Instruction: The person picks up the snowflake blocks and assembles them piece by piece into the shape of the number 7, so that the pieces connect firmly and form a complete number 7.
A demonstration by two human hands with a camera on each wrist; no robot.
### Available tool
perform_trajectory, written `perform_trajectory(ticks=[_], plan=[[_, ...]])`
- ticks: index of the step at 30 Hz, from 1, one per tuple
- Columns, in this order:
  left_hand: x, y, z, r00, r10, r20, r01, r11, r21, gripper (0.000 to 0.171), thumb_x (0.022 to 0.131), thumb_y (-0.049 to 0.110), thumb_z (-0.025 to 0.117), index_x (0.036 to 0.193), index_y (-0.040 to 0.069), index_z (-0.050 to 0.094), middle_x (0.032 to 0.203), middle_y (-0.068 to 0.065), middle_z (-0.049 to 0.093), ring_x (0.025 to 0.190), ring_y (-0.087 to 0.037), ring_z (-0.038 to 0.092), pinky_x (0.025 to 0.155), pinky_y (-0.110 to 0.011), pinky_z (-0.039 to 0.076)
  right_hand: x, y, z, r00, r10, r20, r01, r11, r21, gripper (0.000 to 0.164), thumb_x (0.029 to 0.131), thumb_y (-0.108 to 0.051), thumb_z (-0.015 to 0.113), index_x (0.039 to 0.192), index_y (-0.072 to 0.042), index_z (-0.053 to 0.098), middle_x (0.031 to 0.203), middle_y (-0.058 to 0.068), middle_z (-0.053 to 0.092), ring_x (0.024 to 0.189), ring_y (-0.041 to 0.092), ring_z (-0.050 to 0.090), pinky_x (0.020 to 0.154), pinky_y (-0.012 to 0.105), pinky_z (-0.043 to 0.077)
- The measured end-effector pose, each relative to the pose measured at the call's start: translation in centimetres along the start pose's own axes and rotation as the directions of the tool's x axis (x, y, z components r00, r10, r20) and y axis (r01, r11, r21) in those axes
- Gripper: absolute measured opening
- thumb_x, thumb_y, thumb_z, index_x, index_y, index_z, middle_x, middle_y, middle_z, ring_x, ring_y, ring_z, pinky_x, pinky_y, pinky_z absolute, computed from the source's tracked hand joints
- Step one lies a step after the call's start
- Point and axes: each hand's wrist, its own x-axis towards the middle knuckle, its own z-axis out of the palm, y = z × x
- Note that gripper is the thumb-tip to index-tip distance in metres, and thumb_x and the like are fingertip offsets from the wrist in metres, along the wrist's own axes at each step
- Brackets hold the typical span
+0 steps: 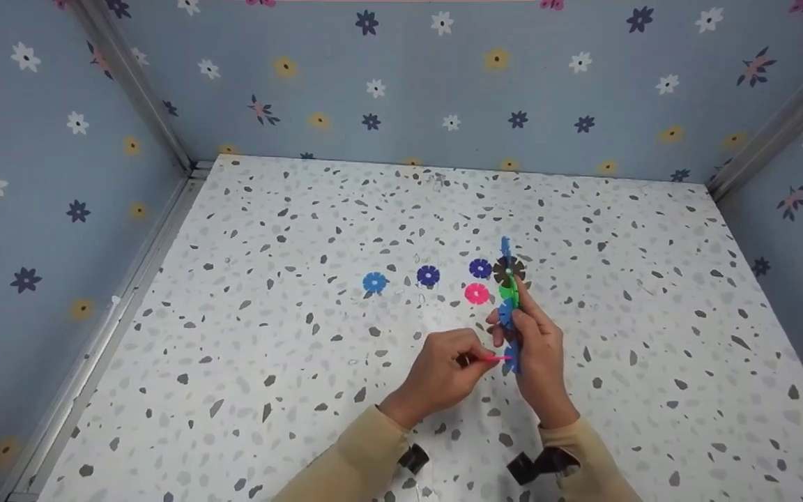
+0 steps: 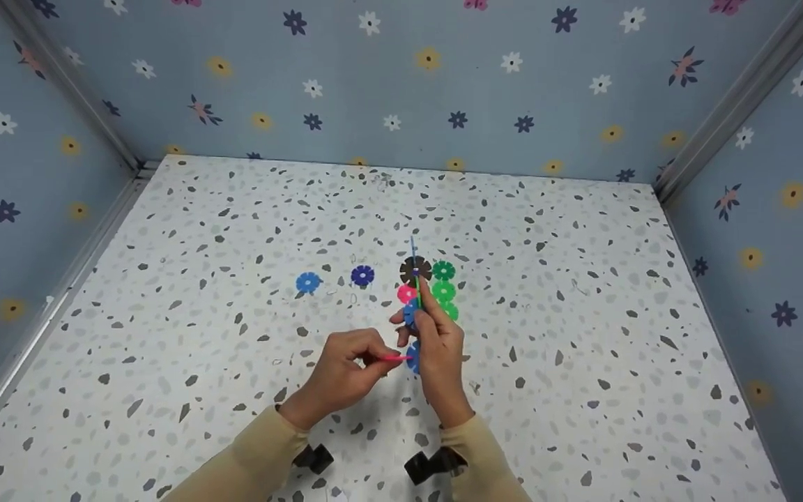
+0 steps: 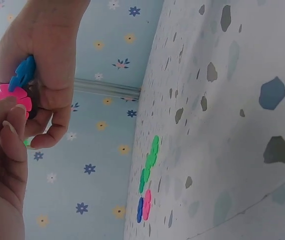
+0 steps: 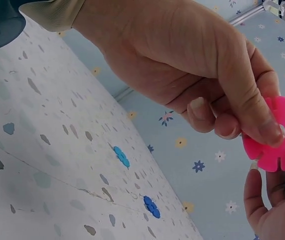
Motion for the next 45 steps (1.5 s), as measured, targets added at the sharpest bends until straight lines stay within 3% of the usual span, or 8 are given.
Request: perform_trajectory(ticks=[18,24,27,33,37,40,43,45], plan=[[-0.2,-1.7,0.5,0.996,-0.016,0.089,0.012,0.999,0.039,0.01,0.086,-0.003,0.073,0.081,0.005,0.069,0.07,-0.002,0.06,0.062,-0.007,0.051,0.056,-0.014,0.041,0.3,0.4,-0.1,0.994,0.11,-0.004,-0.11,0.992,-0.054,0.046,0.103,-0.009,0.041,0.149,-0.011,0.045,0.093,0.018,0.063,0.071,0.02,0.056,0.066,0.025,0.05],[-0.5,-1.5,0.2,0.992,-0.112,0.06,0.114,0.993,-0.021,0.004,0.089,0.007,0.074,0.087,0.004,0.073,0.076,0.0,0.066,0.064,-0.004,0.056,0.056,-0.02,0.05,0.5,-0.8,-0.9,0.968,0.222,0.119,-0.215,0.974,-0.068,0.048,0.106,-0.021,0.043,0.153,-0.016,0.038,0.106,0.021,0.063,0.084,0.025,0.062,0.076,0.03,0.054],[-0.4,-1.2,-0.1,0.979,-0.202,0.03,0.204,0.969,-0.137,0.006,0.089,0.009,0.075,0.088,0.003,0.072,0.079,-0.001,0.069,0.061,-0.007,0.06,0.054,-0.027,0.054,0.5,-1.7,-1.7,0.958,0.203,0.202,-0.162,0.966,-0.2,0.049,0.107,-0.026,0.041,0.155,-0.018,0.033,0.122,0.02,0.06,0.098,0.028,0.062,0.084,0.033,0.053],[0.8,0.2,-1.2,0.928,-0.372,0.013,0.339,0.831,-0.44,0.012,0.089,0.007,0.073,0.09,-0.002,0.066,0.078,-0.013,0.068,0.059,-0.016,0.064,0.052,-0.027,0.054,0.1,-3.7,-3.0,0.955,-0.046,0.293,0.186,0.862,-0.472,0.045,0.104,-0.009,0.044,0.149,-0.011,0.043,0.136,0.008,0.053,0.111,0.023,0.057,0.093,0.031,0.049],[1.5,0.9,-1.8,0.896,-0.441,0.042,0.387,0.731,-0.562,0.014,0.09,0.005,0.071,0.094,-0.004,0.061,0.078,-0.016,0.066,0.059,-0.017,0.061,0.053,-0.026,0.053,0.1,-4.4,-3.2,0.872,-0.268,0.408,0.462,0.725,-0.51,0.038,0.1,-0.013,0.059,0.137,-0.007,0.058,0.111,0.01,0.055,0.1,0.022,0.052,0.088,0.028,0.045],[2.0,1.2,-2.0,0.859,-0.505,0.08,0.434,0.637,-0.638,0.015,0.09,0.004,0.07,0.1,0.0,0.06,0.078,-0.01,0.066,0.059,-0.015,0.059,0.053,-0.024,0.051,0.3,-4.7,-2.9,0.8,-0.381,0.464,0.596,0.595,-0.539,0.035,0.092,-0.013,0.071,0.126,-0.008,0.066,0.12,0.013,0.052,0.112,0.025,0.046,0.095,0.033,0.038],[2.4,1.3,-2.1,0.816,-0.564,0.129,0.469,0.514,-0.718,0.02,0.089,0.002,0.069,0.105,0.002,0.058,0.078,-0.008,0.065,0.058,-0.013,0.058,0.053,-0.021,0.05,0.6,-5.1,-2.3,0.773,-0.388,0.501,0.628,0.578,-0.521,0.032,0.086,0.001,0.073,0.117,-0.006,0.07,0.124,0.011,0.059,0.12,0.024,0.05,0.109,0.036,0.032],[2.5,1.2,-2.0,0.789,-0.593,0.159,0.483,0.44,-0.757,0.023,0.088,0.001,0.069,0.108,0.002,0.057,0.076,-0.008,0.065,0.057,-0.013,0.057,0.052,-0.02,0.049,0.8,-5.2,-2.0,0.798,-0.342,0.496,0.587,0.626,-0.513,0.029,0.085,0.008,0.072,0.111,-0.005,0.071,0.113,0.006,0.067,0.108,0.02,0.06,0.104,0.029,0.04]])
